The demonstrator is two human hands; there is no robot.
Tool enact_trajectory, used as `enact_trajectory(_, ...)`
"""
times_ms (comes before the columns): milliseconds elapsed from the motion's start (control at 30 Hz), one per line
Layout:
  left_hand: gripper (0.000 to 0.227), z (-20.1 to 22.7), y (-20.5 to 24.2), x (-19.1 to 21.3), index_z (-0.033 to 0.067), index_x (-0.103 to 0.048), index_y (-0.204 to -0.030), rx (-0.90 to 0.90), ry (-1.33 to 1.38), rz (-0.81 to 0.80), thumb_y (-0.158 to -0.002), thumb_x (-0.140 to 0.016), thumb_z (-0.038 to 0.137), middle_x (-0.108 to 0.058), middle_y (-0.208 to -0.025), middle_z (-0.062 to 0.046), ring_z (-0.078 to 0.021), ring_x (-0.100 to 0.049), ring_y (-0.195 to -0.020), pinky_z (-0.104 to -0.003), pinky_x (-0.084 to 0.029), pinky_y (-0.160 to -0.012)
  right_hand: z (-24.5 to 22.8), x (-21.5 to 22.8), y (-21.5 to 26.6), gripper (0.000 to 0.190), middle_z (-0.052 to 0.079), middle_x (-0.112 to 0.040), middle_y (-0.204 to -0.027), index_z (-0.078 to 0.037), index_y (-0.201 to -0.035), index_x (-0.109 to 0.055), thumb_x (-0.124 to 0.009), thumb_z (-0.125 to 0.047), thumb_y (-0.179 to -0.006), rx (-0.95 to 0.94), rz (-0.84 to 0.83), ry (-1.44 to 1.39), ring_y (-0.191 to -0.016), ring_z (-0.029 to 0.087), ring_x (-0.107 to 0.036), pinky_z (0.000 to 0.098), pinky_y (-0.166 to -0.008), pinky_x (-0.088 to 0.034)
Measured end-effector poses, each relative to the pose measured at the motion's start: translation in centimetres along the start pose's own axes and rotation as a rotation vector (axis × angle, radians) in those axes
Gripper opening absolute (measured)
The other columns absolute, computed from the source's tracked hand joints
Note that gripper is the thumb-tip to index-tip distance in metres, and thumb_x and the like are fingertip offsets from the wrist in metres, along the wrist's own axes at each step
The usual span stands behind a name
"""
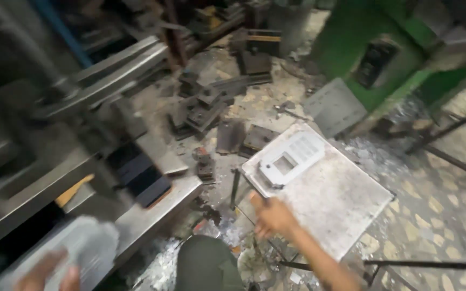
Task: Manually feeding and stamping metal sheets using an industrial power press.
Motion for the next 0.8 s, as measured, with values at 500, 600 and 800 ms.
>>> enact_trajectory(500,0.053,0.2,-5.8,4.8,-0.0002,-0.068,-0.108,0.215,-0.234,-0.266,-0.099,-0.054,0.050,-0.066,-0.104,-0.032,-0.0472,-0.066,-0.094,-0.054,-0.053,-0.086,-6.6,-27.0,18.9,0.049,0.011,-0.075,-0.089,-0.002,-0.104,-0.070,-0.063,-0.049,-0.094,0.127,-0.722,-0.517,-0.067,0.020,-0.072,0.0319,-0.059,-0.058)
enact_trajectory(600,0.050,1.5,-4.6,6.0,0.0015,-0.068,-0.105,0.304,-0.266,-0.274,-0.098,-0.054,0.049,-0.067,-0.104,-0.025,-0.0444,-0.065,-0.098,-0.054,-0.052,-0.089,-8.2,-29.1,20.3,0.054,0.012,-0.076,-0.105,-0.004,-0.116,-0.066,-0.060,-0.051,-0.091,0.062,-0.743,-0.655,-0.089,0.023,-0.076,0.0370,-0.078,-0.061)
enact_trajectory(800,0.042,4.8,0.3,8.2,0.0002,-0.068,-0.100,0.245,-0.271,-0.108,-0.095,-0.062,0.041,-0.063,-0.096,-0.021,-0.0405,-0.061,-0.094,-0.051,-0.052,-0.082,-11.1,-30.9,22.2,0.064,0.015,-0.074,-0.116,0.003,-0.124,-0.069,-0.064,-0.052,-0.093,0.146,-0.583,-1.060,-0.104,0.025,-0.068,0.0404,-0.088,-0.054)
Point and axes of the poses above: each hand's wrist, its own y-axis away from the middle knuckle, its own x-axis out of the back of the hand, z = x × y, the point moved 1 cm from there along -y, towards the middle knuckle
